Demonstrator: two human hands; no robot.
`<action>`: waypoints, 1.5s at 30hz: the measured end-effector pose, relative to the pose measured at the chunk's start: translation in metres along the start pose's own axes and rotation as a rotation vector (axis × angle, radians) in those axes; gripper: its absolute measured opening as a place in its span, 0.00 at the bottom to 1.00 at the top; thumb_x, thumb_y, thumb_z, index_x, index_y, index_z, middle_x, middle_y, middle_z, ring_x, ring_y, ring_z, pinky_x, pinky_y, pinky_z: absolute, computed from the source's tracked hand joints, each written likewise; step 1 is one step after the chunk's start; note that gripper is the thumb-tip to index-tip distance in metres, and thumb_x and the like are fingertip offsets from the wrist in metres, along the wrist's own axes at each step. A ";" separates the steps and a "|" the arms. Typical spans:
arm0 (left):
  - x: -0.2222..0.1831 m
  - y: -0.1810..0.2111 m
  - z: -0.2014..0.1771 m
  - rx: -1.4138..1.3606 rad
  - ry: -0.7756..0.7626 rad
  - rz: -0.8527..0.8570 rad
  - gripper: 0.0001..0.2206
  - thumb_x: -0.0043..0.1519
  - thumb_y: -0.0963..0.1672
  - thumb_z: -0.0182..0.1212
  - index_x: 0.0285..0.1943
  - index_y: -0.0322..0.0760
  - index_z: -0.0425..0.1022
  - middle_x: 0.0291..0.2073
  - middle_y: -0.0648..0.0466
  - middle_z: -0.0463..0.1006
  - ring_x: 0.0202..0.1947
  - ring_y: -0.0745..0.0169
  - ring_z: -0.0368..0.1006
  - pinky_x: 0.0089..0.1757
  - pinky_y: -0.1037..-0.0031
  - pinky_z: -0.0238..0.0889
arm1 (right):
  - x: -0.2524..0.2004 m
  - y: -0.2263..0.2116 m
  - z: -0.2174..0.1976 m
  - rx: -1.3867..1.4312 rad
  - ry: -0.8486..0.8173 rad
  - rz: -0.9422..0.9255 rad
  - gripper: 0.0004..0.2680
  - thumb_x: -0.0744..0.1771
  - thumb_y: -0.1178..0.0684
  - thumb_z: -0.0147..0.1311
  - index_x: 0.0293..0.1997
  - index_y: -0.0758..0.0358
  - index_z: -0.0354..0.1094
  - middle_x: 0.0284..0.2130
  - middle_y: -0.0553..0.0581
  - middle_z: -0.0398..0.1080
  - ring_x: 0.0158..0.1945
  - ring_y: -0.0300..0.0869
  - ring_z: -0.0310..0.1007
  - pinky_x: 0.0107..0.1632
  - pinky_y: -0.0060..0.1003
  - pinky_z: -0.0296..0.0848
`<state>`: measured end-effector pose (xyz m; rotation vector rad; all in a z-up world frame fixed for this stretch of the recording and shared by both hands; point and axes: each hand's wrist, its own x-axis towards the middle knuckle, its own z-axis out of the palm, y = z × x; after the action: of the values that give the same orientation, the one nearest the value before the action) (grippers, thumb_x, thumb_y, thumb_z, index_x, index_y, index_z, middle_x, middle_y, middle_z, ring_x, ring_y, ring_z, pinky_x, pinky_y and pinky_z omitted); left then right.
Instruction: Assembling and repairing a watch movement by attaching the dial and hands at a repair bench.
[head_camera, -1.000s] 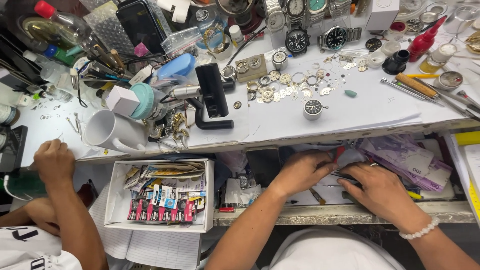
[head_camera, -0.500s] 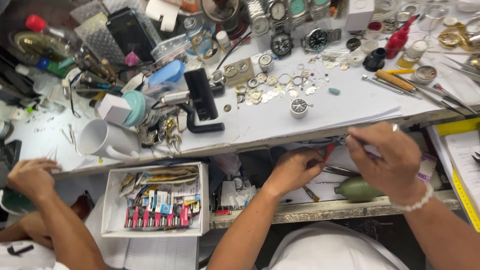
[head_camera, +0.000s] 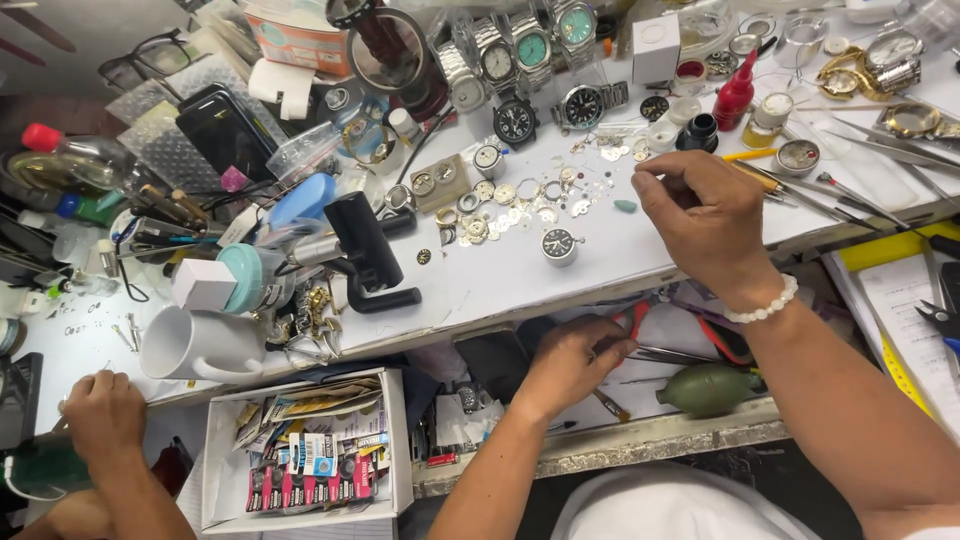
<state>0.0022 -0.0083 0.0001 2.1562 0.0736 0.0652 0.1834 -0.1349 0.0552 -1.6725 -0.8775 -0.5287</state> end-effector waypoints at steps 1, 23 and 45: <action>0.001 0.000 0.001 -0.002 -0.001 0.001 0.08 0.63 0.45 0.63 0.45 0.38 0.81 0.34 0.42 0.82 0.39 0.37 0.81 0.39 0.57 0.74 | 0.000 0.000 -0.001 -0.002 -0.001 0.000 0.02 0.70 0.61 0.65 0.43 0.68 0.79 0.18 0.59 0.69 0.21 0.47 0.67 0.30 0.36 0.67; 0.012 0.043 -0.071 0.307 0.716 0.475 0.31 0.58 0.55 0.73 0.64 0.43 0.62 0.47 0.54 0.77 0.46 0.60 0.76 0.47 0.69 0.74 | -0.014 0.002 0.000 -0.080 -0.131 -0.141 0.03 0.76 0.68 0.62 0.47 0.80 0.77 0.38 0.69 0.76 0.37 0.49 0.72 0.39 0.40 0.69; 0.033 0.007 -0.095 0.128 0.461 0.264 0.45 0.62 0.51 0.76 0.82 0.55 0.43 0.54 0.65 0.83 0.44 0.75 0.79 0.52 0.78 0.75 | -0.007 -0.031 0.015 -0.108 -0.449 -0.178 0.04 0.69 0.64 0.68 0.45 0.72 0.78 0.36 0.64 0.76 0.32 0.44 0.74 0.37 0.35 0.74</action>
<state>0.0277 0.0692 0.0594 2.2270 0.0592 0.7274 0.1532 -0.1195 0.0654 -1.8563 -1.3528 -0.3249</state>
